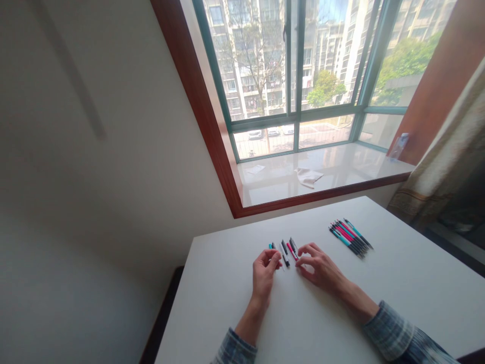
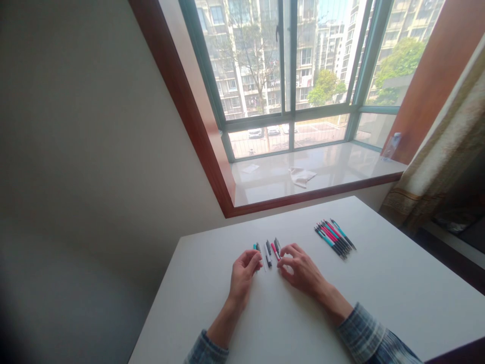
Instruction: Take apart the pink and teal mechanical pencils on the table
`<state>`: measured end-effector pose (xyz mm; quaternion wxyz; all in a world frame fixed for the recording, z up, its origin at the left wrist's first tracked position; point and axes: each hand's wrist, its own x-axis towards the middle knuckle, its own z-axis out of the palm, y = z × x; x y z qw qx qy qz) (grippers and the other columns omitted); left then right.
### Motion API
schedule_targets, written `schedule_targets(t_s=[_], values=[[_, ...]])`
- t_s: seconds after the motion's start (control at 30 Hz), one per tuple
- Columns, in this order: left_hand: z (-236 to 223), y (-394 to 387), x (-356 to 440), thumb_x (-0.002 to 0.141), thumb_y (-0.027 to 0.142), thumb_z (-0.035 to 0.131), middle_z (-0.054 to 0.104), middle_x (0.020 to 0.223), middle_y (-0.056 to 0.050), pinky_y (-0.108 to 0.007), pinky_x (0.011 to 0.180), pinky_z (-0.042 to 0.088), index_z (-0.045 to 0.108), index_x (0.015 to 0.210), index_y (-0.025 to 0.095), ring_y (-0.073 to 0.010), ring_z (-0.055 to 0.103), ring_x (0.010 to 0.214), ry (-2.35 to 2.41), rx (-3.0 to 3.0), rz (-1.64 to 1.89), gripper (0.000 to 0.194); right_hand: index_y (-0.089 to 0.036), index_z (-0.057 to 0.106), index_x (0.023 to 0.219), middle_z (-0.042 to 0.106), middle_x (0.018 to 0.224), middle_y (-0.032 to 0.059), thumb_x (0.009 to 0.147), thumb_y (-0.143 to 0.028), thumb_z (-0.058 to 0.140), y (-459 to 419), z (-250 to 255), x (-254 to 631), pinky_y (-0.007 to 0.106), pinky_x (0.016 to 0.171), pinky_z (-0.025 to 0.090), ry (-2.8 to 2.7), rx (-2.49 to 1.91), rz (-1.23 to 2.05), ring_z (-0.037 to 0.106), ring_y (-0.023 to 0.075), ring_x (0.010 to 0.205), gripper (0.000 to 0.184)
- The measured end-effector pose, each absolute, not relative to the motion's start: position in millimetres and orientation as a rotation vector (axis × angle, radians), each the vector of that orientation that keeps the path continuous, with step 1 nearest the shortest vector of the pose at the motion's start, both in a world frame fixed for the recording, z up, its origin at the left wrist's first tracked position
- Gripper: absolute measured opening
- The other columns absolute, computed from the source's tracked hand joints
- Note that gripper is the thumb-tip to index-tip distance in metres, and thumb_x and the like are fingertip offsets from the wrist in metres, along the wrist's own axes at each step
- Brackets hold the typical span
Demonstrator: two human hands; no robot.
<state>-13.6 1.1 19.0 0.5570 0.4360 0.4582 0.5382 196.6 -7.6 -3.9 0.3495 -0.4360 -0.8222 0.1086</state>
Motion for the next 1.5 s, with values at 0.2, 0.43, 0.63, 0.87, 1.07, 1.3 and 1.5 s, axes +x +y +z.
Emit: schedule_targets(t_s=[0.2, 0.43, 0.63, 0.87, 1.07, 1.3, 1.5], values=[[19.3, -0.5, -13.3, 0.076, 0.042, 0.082, 0.068, 0.075, -0.002, -0.024, 0.069, 0.050, 0.074, 0.089, 0.015, -0.0122, 0.061, 0.066, 1.078, 1.030, 1.282, 0.032, -0.029, 0.076, 0.089, 0.068, 0.105, 0.0048, 0.089, -0.011, 0.067, -7.2, -5.9, 194.9, 0.037, 0.086, 0.056, -2.163, -1.108, 0.282, 0.060, 0.0227, 0.100, 0.020], [15.4, -0.2, -12.8, 0.078, 0.040, 0.081, 0.068, 0.074, -0.001, -0.023, 0.068, 0.049, 0.074, 0.089, 0.015, -0.0120, 0.060, 0.066, 1.082, 1.024, 1.276, 0.029, -0.030, 0.077, 0.097, 0.068, 0.107, 0.0055, 0.095, -0.016, 0.064, -7.5, -4.2, 194.7, 0.037, 0.088, 0.055, -2.202, -1.075, 0.283, 0.060, 0.0225, 0.101, 0.020], [14.9, 0.5, -11.9, 0.078, 0.040, 0.081, 0.068, 0.074, -0.002, -0.024, 0.067, 0.050, 0.074, 0.088, 0.014, -0.0128, 0.060, 0.066, 1.085, 1.037, 1.274, 0.029, -0.030, 0.077, 0.095, 0.068, 0.109, 0.0046, 0.096, -0.011, 0.059, -9.2, 0.0, 194.4, 0.035, 0.089, 0.054, -2.227, -1.074, 0.302, 0.059, 0.0217, 0.103, 0.027], [17.0, -0.3, -10.5, 0.077, 0.041, 0.082, 0.069, 0.074, -0.003, -0.024, 0.067, 0.051, 0.074, 0.088, 0.014, -0.0130, 0.061, 0.065, 1.083, 1.037, 1.277, 0.031, -0.029, 0.076, 0.093, 0.068, 0.108, 0.0045, 0.095, -0.012, 0.062, -10.2, -0.4, 192.3, 0.035, 0.090, 0.053, -2.232, -1.071, 0.300, 0.059, 0.0215, 0.103, 0.023], [17.6, -1.9, -10.4, 0.077, 0.042, 0.082, 0.070, 0.075, -0.003, -0.023, 0.067, 0.050, 0.074, 0.089, 0.014, -0.0127, 0.061, 0.066, 1.092, 1.032, 1.262, 0.031, -0.028, 0.075, 0.097, 0.069, 0.103, 0.0056, 0.095, -0.010, 0.060, -7.0, -3.4, 194.9, 0.035, 0.084, 0.055, -2.125, -1.111, 0.312, 0.061, 0.0220, 0.098, 0.023], [15.9, -1.3, -10.2, 0.077, 0.042, 0.082, 0.070, 0.077, -0.003, -0.024, 0.068, 0.050, 0.075, 0.090, 0.014, -0.0127, 0.061, 0.066, 1.080, 1.044, 1.263, 0.032, -0.026, 0.075, 0.104, 0.071, 0.091, 0.0051, 0.096, -0.016, 0.060, -4.6, -5.9, 196.9, 0.035, 0.082, 0.055, -2.095, -1.187, 0.334, 0.063, 0.0223, 0.090, 0.020], [15.8, -0.5, -9.3, 0.076, 0.043, 0.082, 0.070, 0.076, -0.003, -0.024, 0.067, 0.050, 0.074, 0.089, 0.014, -0.0124, 0.061, 0.065, 1.074, 1.039, 1.263, 0.032, -0.025, 0.076, 0.105, 0.072, 0.092, 0.0053, 0.096, -0.019, 0.059, -7.0, -4.8, 192.9, 0.035, 0.083, 0.053, -2.116, -1.214, 0.355, 0.063, 0.0223, 0.090, 0.020]])
